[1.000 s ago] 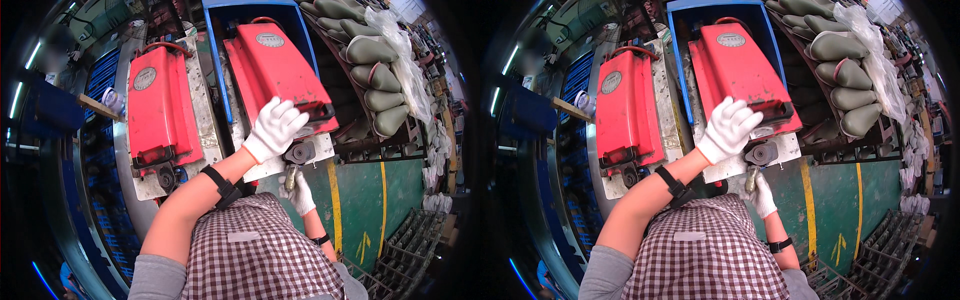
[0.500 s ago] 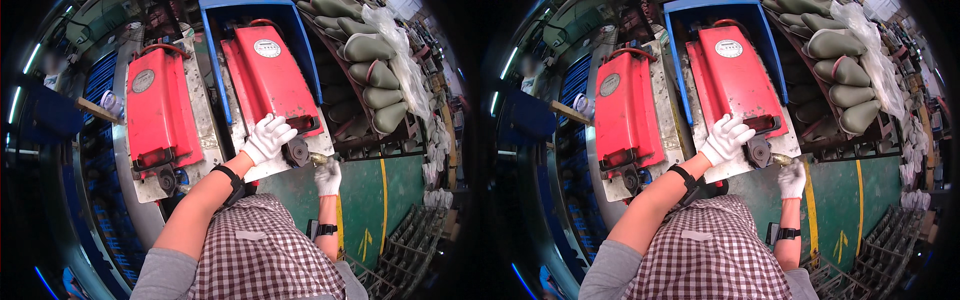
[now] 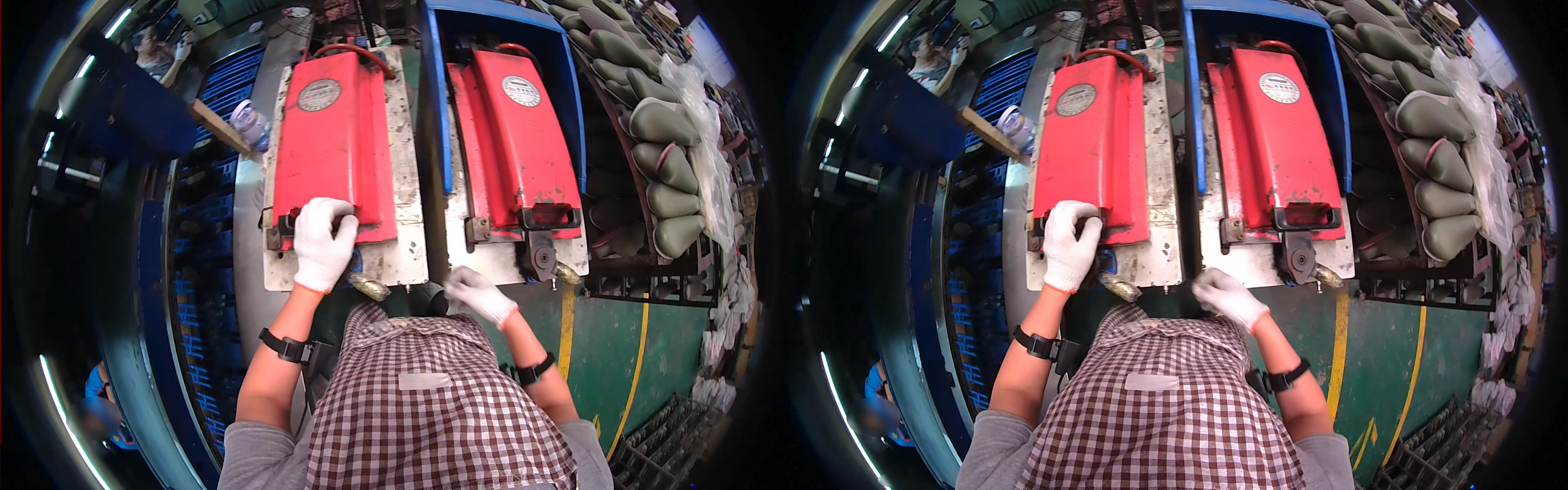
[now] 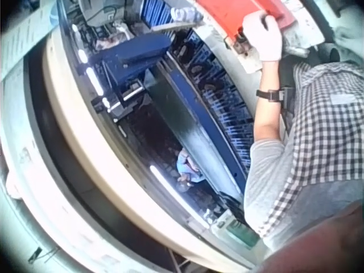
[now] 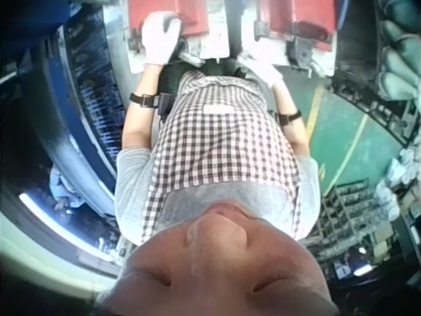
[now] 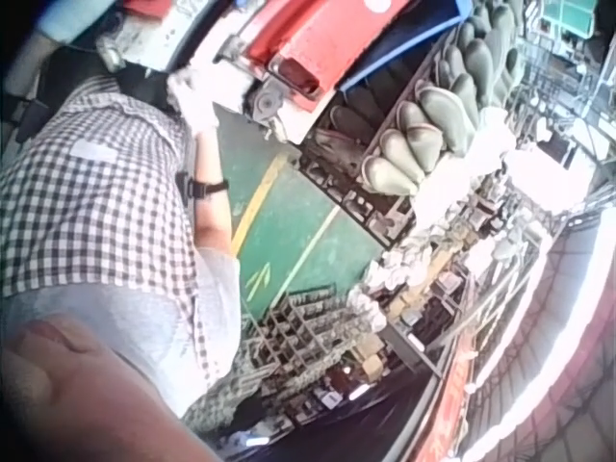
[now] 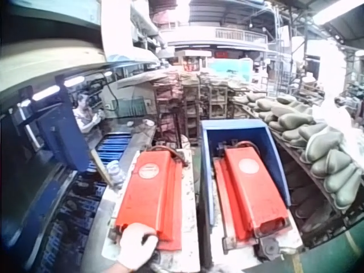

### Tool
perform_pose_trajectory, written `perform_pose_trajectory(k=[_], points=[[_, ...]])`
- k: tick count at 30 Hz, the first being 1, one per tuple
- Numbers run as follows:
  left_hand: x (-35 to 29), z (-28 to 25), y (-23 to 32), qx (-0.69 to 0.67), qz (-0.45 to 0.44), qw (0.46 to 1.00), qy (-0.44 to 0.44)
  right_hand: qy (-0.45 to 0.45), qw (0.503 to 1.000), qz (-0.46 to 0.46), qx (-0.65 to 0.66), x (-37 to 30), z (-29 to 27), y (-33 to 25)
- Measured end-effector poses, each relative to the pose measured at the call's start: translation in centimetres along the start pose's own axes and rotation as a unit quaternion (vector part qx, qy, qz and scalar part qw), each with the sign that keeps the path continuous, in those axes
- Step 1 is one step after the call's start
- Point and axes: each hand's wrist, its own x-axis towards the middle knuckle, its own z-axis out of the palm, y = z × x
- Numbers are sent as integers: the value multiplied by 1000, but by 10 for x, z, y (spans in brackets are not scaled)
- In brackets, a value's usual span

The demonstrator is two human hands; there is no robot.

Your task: Operating a lasting and pressing machine to attach shoe soles.

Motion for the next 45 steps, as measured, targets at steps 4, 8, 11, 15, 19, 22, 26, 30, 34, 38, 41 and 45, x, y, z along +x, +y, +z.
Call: perform_pose_trajectory(k=[4,8,11,15,19,22,26,30,34,38,41,45], points=[[-9,-15,-41,146,12,970,-196,-91,970,-120,-191,66,47,-56],[23,-10,-39,216,-149,885,-384,-212,939,34,-270,89,119,-104],[33,-14,-43,178,-147,869,-438,-139,949,2,-285,99,145,-103],[38,-13,-45,165,-157,859,-459,-75,936,-79,-335,110,147,-76],[39,-17,-45,152,-169,853,-470,-58,934,-87,-341,110,149,-72],[40,-17,-46,153,-166,849,-477,-57,936,-78,-340,105,149,-79],[40,-16,-47,158,-154,853,-473,-46,939,-78,-332,106,149,-77],[41,-17,-47,155,-160,850,-478,-45,945,-86,-311,106,149,-75],[39,-16,-48,154,-156,852,-476,-49,950,-105,-290,108,149,-71],[39,-16,-48,150,-154,854,-473,-50,949,-102,-294,110,148,-67],[38,-18,-49,152,-157,856,-469,-54,953,-104,-280,110,150,-67],[38,-17,-48,151,-157,857,-467,-55,957,-108,-264,114,149,-61]])
